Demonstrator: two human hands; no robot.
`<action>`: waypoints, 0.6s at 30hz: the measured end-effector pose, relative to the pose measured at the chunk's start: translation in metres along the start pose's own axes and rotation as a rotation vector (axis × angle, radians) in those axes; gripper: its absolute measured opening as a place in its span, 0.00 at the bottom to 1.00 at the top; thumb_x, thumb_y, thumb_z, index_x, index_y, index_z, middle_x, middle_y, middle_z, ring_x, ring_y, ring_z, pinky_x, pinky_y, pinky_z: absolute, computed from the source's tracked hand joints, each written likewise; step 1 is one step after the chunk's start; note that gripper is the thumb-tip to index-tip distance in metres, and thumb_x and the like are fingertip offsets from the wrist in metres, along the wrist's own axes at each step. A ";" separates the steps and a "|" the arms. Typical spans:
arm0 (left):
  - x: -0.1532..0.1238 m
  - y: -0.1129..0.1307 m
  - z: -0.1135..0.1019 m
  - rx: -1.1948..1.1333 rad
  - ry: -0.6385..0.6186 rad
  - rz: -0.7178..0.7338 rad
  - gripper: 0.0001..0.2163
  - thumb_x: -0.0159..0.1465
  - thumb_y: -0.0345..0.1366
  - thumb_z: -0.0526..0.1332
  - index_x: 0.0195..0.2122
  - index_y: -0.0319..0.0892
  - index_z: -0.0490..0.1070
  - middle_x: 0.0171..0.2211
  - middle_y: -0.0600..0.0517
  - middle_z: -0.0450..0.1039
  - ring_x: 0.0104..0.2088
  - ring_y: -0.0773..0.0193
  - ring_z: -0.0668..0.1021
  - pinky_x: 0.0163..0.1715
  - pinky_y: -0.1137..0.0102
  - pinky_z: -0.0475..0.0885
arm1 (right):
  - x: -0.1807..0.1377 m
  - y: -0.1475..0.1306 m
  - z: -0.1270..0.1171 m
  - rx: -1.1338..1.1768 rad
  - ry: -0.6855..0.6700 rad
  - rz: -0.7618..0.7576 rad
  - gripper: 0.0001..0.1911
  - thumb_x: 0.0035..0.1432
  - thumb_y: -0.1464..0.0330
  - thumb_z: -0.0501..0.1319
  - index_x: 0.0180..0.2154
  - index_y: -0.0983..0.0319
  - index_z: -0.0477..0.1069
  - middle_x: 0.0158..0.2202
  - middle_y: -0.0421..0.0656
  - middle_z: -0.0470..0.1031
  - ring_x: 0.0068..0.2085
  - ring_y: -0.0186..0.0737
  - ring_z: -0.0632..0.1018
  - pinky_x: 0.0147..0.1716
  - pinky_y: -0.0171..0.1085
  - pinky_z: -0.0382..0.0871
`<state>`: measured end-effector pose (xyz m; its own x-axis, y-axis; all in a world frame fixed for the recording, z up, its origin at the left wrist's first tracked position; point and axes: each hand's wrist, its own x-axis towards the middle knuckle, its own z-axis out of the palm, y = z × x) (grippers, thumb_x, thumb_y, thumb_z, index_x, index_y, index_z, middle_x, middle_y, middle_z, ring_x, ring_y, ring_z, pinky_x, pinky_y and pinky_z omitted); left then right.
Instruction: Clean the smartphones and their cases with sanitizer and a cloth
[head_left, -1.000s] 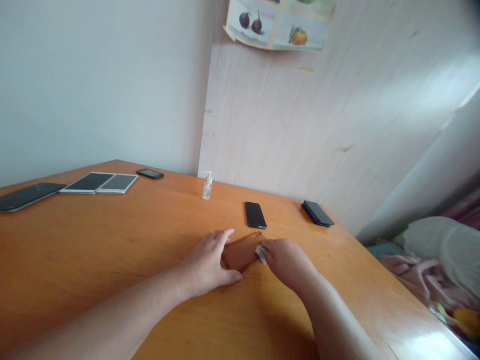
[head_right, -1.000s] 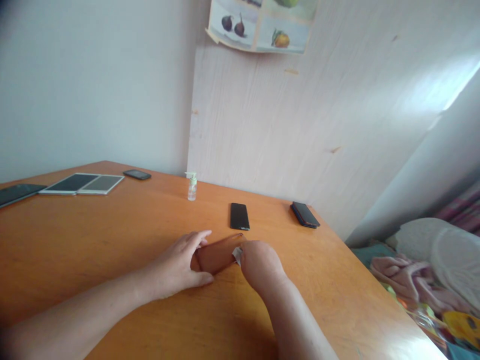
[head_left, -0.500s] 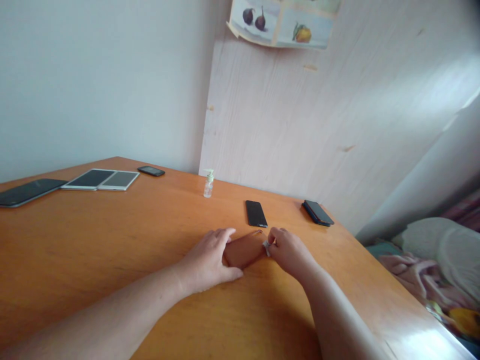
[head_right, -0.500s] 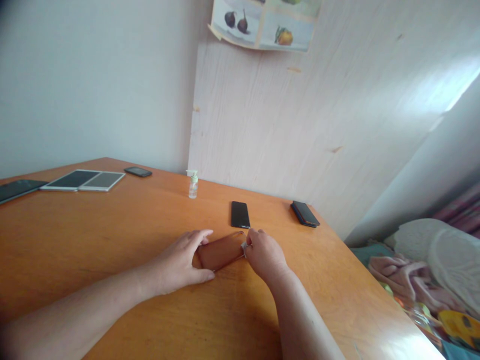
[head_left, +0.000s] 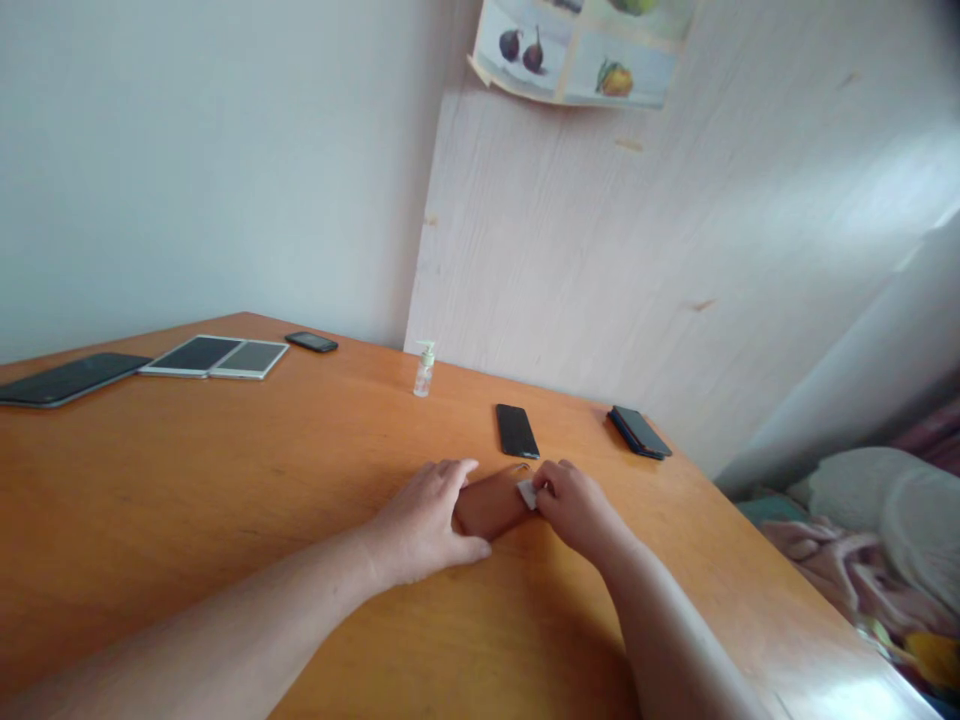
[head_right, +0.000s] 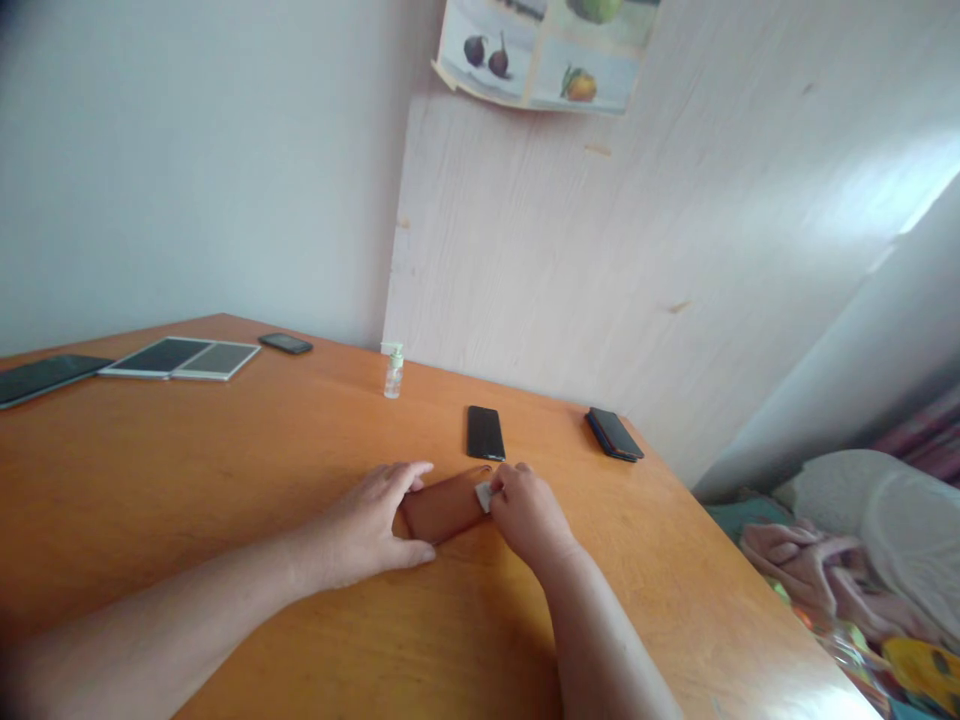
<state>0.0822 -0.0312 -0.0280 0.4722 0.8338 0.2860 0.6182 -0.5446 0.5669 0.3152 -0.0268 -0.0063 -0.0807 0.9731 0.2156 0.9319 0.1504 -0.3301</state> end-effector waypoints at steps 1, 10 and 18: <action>0.000 -0.001 0.000 0.000 0.000 0.004 0.39 0.48 0.45 0.70 0.60 0.41 0.58 0.57 0.40 0.66 0.57 0.46 0.69 0.56 0.55 0.65 | 0.001 0.003 0.000 -0.018 0.018 0.014 0.08 0.49 0.78 0.55 0.30 0.63 0.71 0.32 0.43 0.71 0.34 0.37 0.70 0.33 0.34 0.58; 0.000 0.001 0.001 0.014 0.045 0.034 0.32 0.48 0.38 0.67 0.55 0.41 0.62 0.51 0.42 0.70 0.53 0.48 0.72 0.53 0.58 0.67 | -0.023 -0.049 0.007 0.232 -0.130 -0.383 0.09 0.54 0.77 0.57 0.32 0.59 0.73 0.34 0.39 0.73 0.38 0.35 0.73 0.37 0.32 0.62; 0.000 0.001 0.000 -0.009 0.009 0.017 0.33 0.48 0.41 0.67 0.56 0.42 0.62 0.56 0.41 0.67 0.56 0.47 0.69 0.56 0.56 0.64 | 0.001 0.005 -0.003 -0.123 0.046 0.104 0.09 0.55 0.75 0.56 0.32 0.62 0.75 0.36 0.46 0.73 0.36 0.40 0.73 0.35 0.36 0.61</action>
<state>0.0831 -0.0318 -0.0274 0.4765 0.8254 0.3027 0.6045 -0.5576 0.5690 0.3205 -0.0261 -0.0049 0.0321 0.9728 0.2293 0.9708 0.0243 -0.2386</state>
